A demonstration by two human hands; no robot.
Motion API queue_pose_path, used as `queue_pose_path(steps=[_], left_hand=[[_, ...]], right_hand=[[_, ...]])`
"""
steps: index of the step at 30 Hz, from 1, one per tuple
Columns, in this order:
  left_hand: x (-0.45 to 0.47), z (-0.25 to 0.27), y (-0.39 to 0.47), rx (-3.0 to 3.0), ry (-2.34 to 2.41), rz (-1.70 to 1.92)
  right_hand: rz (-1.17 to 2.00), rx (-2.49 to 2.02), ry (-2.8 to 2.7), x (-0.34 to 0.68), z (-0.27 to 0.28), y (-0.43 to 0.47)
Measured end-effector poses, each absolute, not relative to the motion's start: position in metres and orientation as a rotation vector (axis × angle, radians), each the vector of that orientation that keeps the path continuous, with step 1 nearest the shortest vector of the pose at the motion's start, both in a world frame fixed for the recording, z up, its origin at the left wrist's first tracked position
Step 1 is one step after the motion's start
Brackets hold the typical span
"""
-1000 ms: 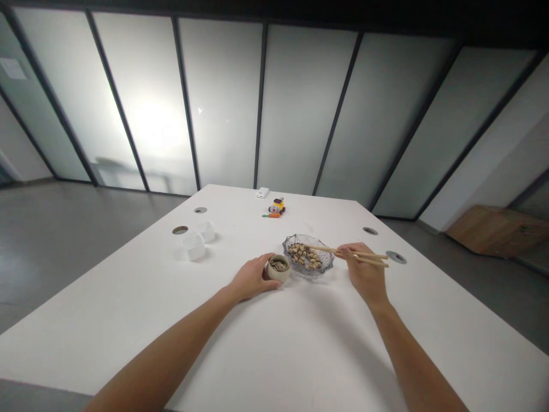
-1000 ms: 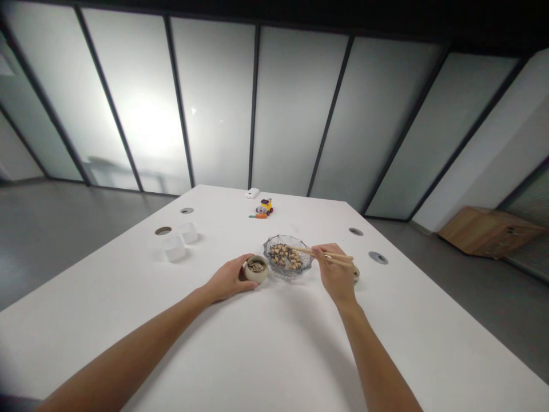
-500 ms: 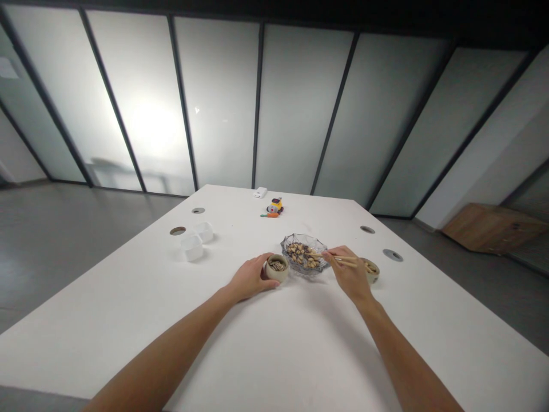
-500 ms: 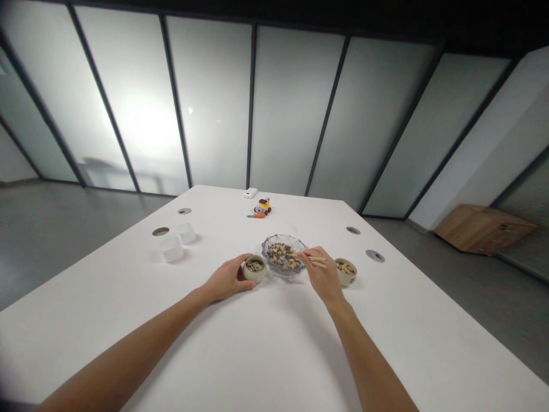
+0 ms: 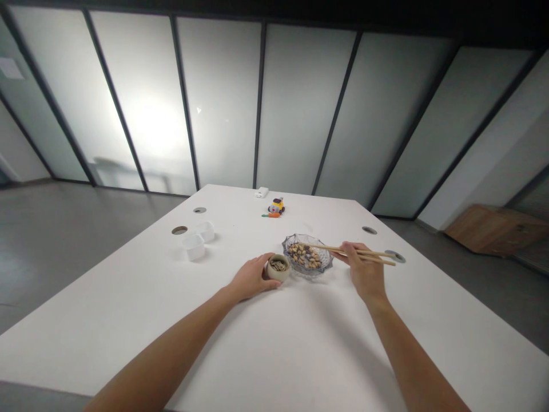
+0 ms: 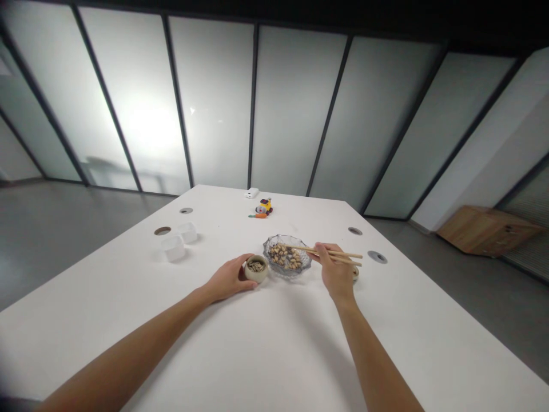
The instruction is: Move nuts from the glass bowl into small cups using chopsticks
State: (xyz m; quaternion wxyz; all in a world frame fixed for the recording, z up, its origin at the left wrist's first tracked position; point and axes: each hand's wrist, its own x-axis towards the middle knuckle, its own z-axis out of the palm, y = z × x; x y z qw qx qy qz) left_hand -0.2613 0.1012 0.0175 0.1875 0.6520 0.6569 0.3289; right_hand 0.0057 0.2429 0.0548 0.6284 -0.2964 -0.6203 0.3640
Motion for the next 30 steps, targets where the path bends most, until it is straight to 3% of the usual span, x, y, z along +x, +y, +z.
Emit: queue_pose_path(steps=[4,9,17,25,30], left_hand=[[-0.262,0.015,0.103,1.850,1.867,0.922],[-0.261,0.019,0.101,1.820,1.872,0.902],[-0.261,0.018,0.101,1.843,1.846,0.932],[-0.261,0.018,0.101,1.825,1.874,0.935],[-0.263,0.014,0.103,1.842,1.860,0.941]], right_hand=[[1.140,-0.579,-1.199,0.001,0.058,0.242],[1.216,-0.598,-1.321,-0.002,0.062,0.233],[0.613,-0.933,-1.674,0.019,0.071,0.235],[0.621,-0.735,-2.026,0.001,0.051,0.236],[0.536,-0.648,-1.968,-0.003,0.040,0.241]])
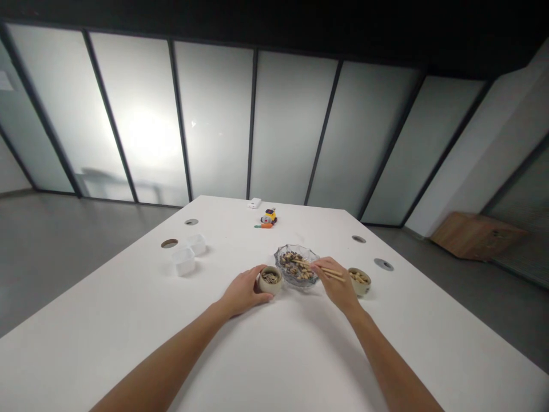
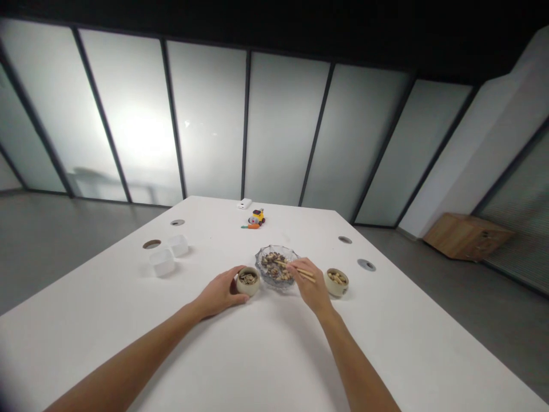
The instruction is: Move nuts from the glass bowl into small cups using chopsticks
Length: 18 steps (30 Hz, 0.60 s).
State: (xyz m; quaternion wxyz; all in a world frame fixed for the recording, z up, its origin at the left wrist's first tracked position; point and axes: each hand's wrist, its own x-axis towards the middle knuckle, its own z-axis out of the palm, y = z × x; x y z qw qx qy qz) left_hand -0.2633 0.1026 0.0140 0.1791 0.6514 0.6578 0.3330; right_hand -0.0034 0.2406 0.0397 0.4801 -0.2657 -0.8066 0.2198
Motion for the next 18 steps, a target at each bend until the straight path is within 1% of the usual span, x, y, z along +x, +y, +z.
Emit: queue_pose_path(steps=[4,7,10,15,18], left_hand=[[-0.264,0.013,0.104,1.842,1.861,0.923],[-0.265,0.013,0.104,1.845,1.869,0.914],[-0.265,0.013,0.104,1.849,1.873,0.915],[-0.264,0.012,0.103,1.847,1.863,0.951],[-0.264,0.013,0.103,1.846,1.851,0.945]], right_hand=[[0.369,-0.698,-1.841,0.007,0.038,0.253],[0.331,-0.735,-1.770,0.009,0.036,0.259],[0.405,-0.737,-1.799,0.004,0.035,0.256],[0.630,-0.811,-1.902,0.001,0.044,0.245],[0.705,-0.897,-1.834,0.009,0.052,0.246]])
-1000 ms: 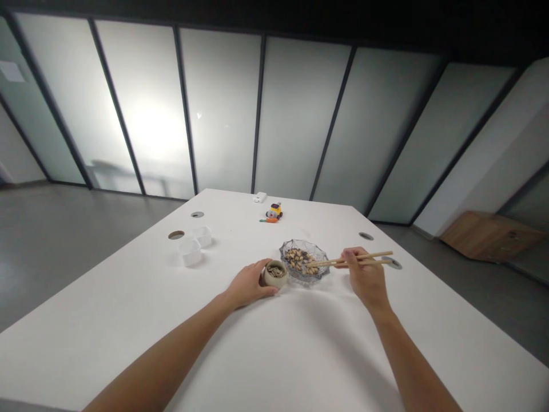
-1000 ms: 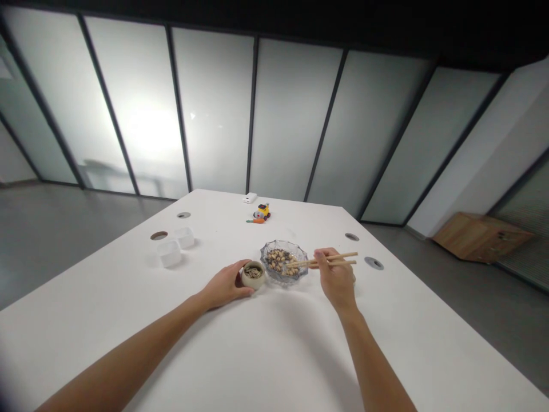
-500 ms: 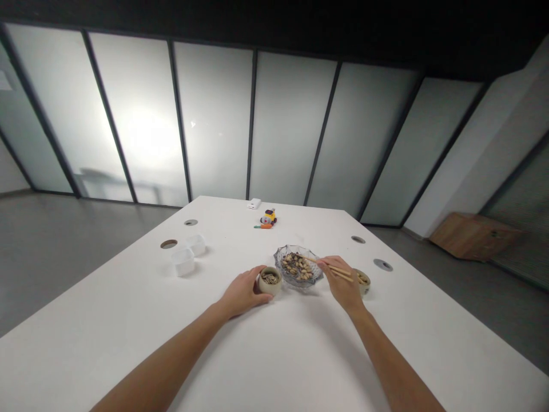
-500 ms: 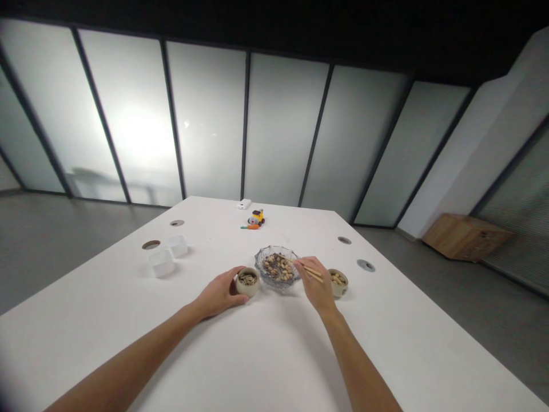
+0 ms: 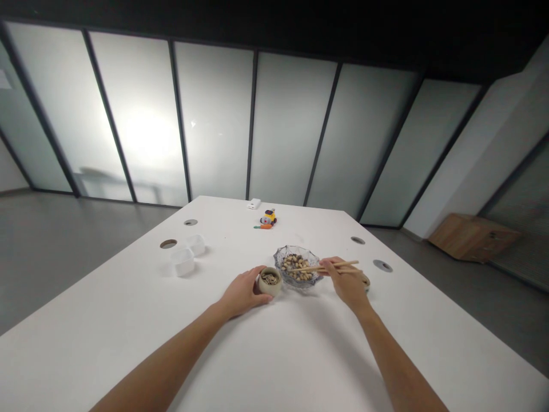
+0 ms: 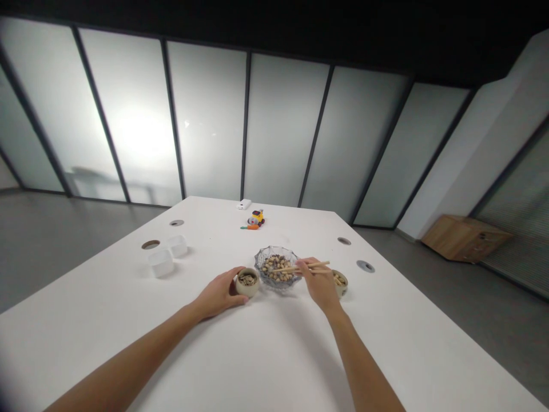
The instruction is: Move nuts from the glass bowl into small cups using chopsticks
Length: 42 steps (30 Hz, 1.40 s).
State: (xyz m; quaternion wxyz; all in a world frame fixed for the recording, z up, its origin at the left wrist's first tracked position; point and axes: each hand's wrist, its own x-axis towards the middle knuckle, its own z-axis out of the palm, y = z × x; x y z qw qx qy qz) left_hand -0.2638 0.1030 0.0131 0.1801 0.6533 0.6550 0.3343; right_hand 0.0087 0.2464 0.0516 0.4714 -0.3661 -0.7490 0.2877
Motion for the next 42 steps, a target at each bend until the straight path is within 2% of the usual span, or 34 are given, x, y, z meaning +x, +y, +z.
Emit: queue_pose_path(steps=[5,15,26,42], left_hand=[[-0.264,0.014,0.103,1.844,1.857,0.937],[-0.263,0.014,0.101,1.846,1.867,0.958],[-0.263,0.014,0.103,1.879,1.860,0.961],[-0.262,0.016,0.102,1.843,1.857,0.943]], right_hand=[[0.651,-0.933,-1.671,0.028,0.061,0.256],[0.277,-0.830,-1.921,0.017,0.060,0.246],[0.359,-0.798,-1.935,0.015,0.041,0.256],[0.395,-0.811,-1.952,0.008,0.048,0.245]])
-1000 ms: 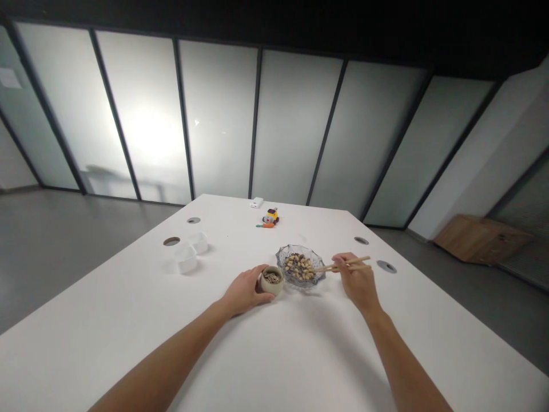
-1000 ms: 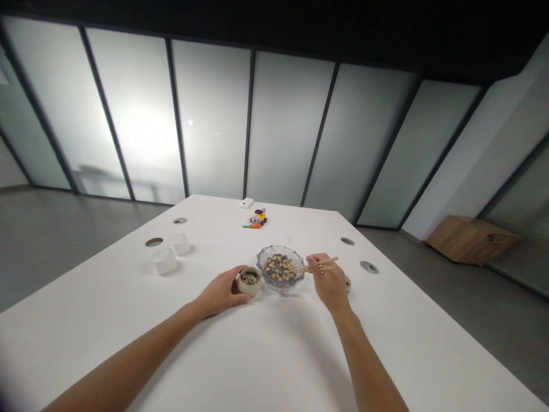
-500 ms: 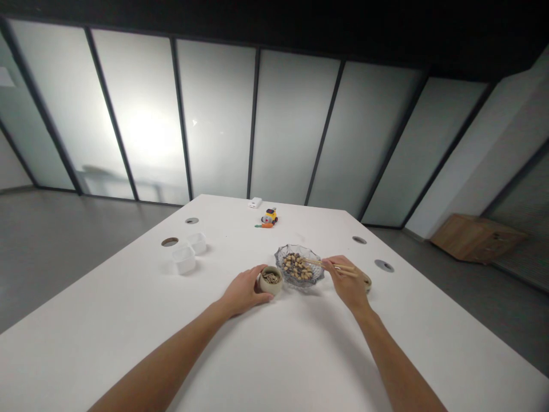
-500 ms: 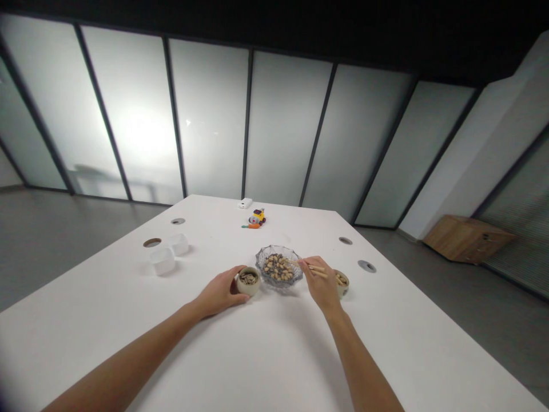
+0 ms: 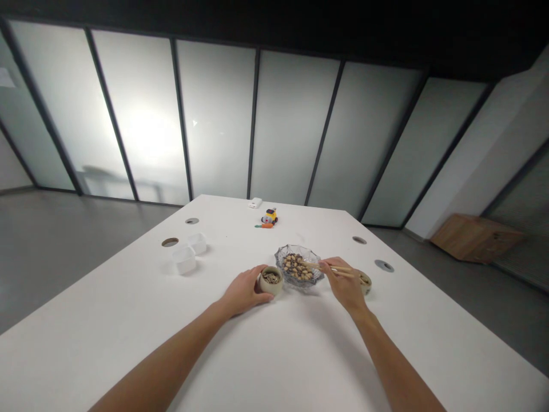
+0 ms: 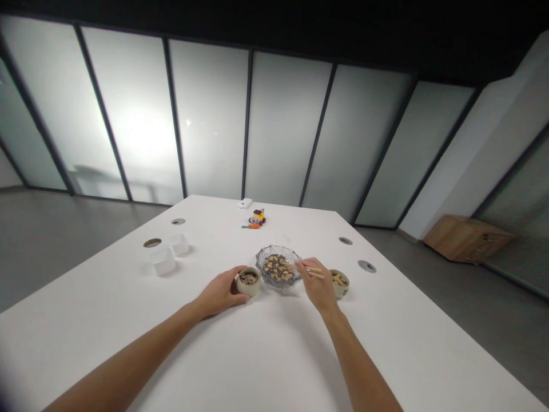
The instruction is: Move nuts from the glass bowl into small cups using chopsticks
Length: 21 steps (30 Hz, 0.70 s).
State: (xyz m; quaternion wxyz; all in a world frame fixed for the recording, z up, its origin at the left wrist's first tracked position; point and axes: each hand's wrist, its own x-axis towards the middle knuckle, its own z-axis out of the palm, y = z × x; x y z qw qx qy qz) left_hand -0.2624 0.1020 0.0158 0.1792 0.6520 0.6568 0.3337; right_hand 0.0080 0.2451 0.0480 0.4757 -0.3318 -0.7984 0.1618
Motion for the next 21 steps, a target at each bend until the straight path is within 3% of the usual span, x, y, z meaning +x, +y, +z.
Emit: queue_pose_path(steps=[5,13,21], left_hand=[[-0.262,0.015,0.102,1.850,1.845,0.964],[-0.262,0.015,0.103,1.849,1.875,0.915],[-0.262,0.016,0.103,1.842,1.892,0.888]], right_hand=[[0.346,-0.822,-1.838,0.014,0.055,0.246],[0.936,-0.660,-1.430,0.012,0.066,0.243],[0.842,-0.750,-1.515,0.012,0.062,0.242]])
